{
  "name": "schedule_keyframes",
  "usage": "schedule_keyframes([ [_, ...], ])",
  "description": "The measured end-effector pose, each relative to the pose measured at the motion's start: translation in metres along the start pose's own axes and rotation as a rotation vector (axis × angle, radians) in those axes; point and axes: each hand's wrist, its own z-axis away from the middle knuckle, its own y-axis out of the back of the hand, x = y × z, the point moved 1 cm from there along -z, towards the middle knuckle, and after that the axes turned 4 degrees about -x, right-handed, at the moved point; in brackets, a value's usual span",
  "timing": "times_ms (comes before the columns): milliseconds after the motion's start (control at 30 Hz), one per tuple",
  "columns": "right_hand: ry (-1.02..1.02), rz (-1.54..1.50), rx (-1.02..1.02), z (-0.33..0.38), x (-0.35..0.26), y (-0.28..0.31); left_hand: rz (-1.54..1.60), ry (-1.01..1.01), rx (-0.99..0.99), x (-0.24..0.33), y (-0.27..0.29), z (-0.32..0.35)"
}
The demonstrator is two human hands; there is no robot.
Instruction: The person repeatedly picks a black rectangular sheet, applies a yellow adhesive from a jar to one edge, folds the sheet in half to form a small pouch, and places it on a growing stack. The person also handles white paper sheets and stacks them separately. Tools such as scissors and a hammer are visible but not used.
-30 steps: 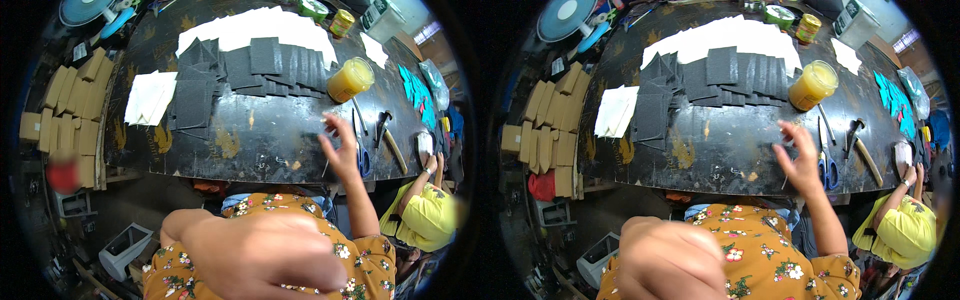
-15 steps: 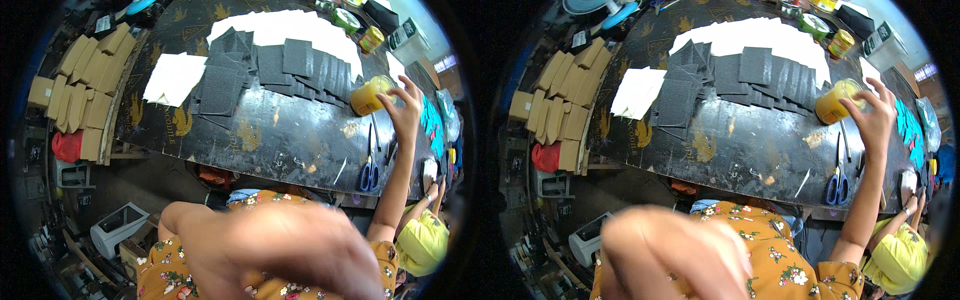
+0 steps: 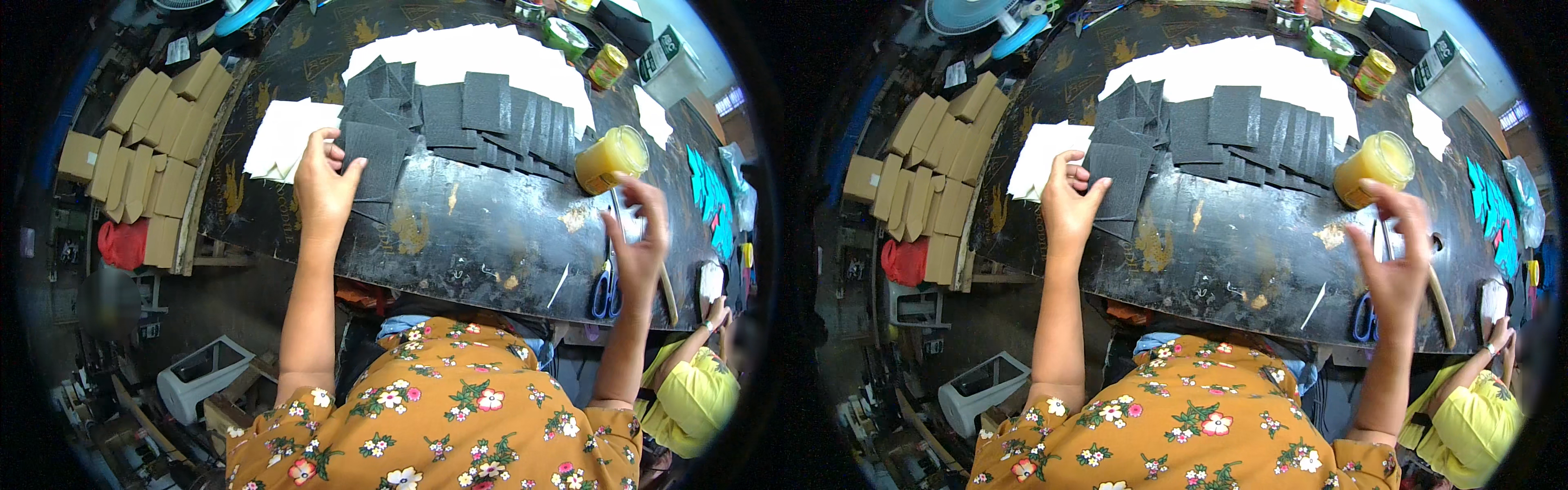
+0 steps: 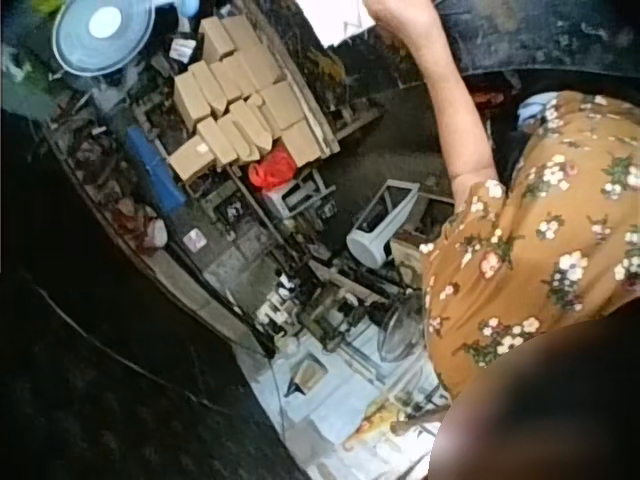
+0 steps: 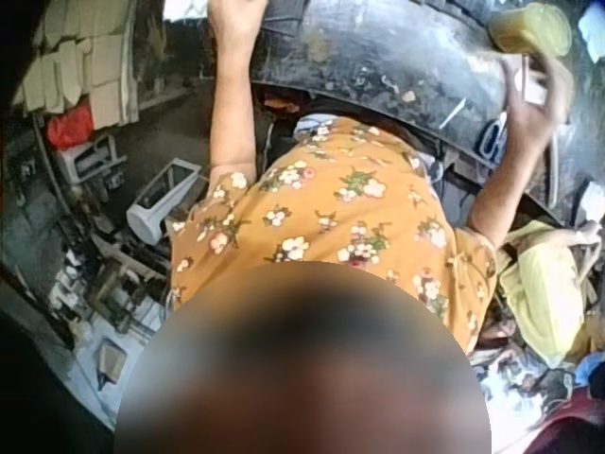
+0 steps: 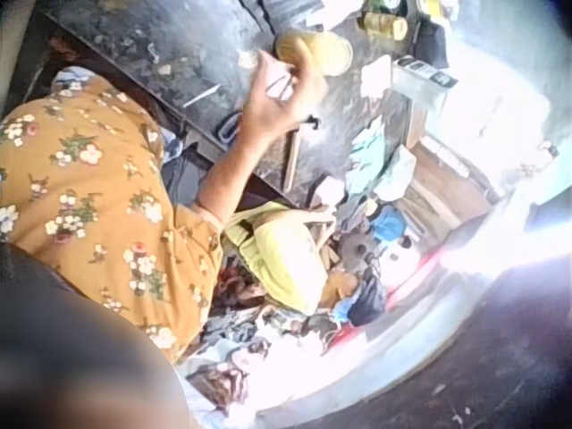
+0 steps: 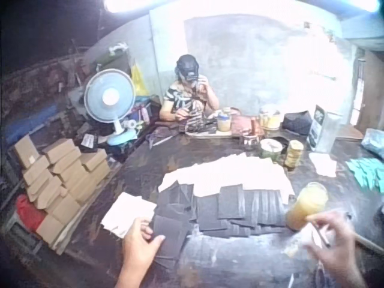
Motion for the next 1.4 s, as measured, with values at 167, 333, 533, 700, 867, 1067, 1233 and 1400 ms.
schedule_keyframes([
  [167, -0.146, -0.544, -0.343, 0.026, -0.034, -0.070, 0.497, 0.167, -0.071, 0.019, 0.007, -0.002],
  [333, -0.473, -1.135, -0.231, 0.027, -0.056, -0.110, 1.128, 0.266, -0.437, 0.090, -0.059, 0.062],
  [533, -0.388, -0.592, -0.615, 0.006, -0.001, -0.081, 0.735, 0.031, -0.766, 0.107, -0.091, 0.051],
  [700, -0.133, -0.354, -0.274, 0.009, 0.024, -0.077, 0.369, -0.400, -0.688, 0.118, -0.117, 0.037],
  [867, -0.193, -0.247, -0.320, 0.029, 0.034, -0.084, 0.229, -0.385, -0.711, 0.110, -0.124, 0.039],
  [1067, -0.039, -0.064, -0.218, 0.031, 0.039, -0.107, 0.190, -0.433, -0.702, 0.110, -0.125, 0.035],
  [1233, 0.128, -0.037, -0.272, 0.041, 0.028, -0.098, 0.161, -0.381, -0.720, 0.111, -0.124, 0.035],
  [1400, 0.336, 0.089, -0.382, 0.078, -0.008, -0.083, 0.170, -0.366, -0.745, 0.109, -0.125, 0.034],
])
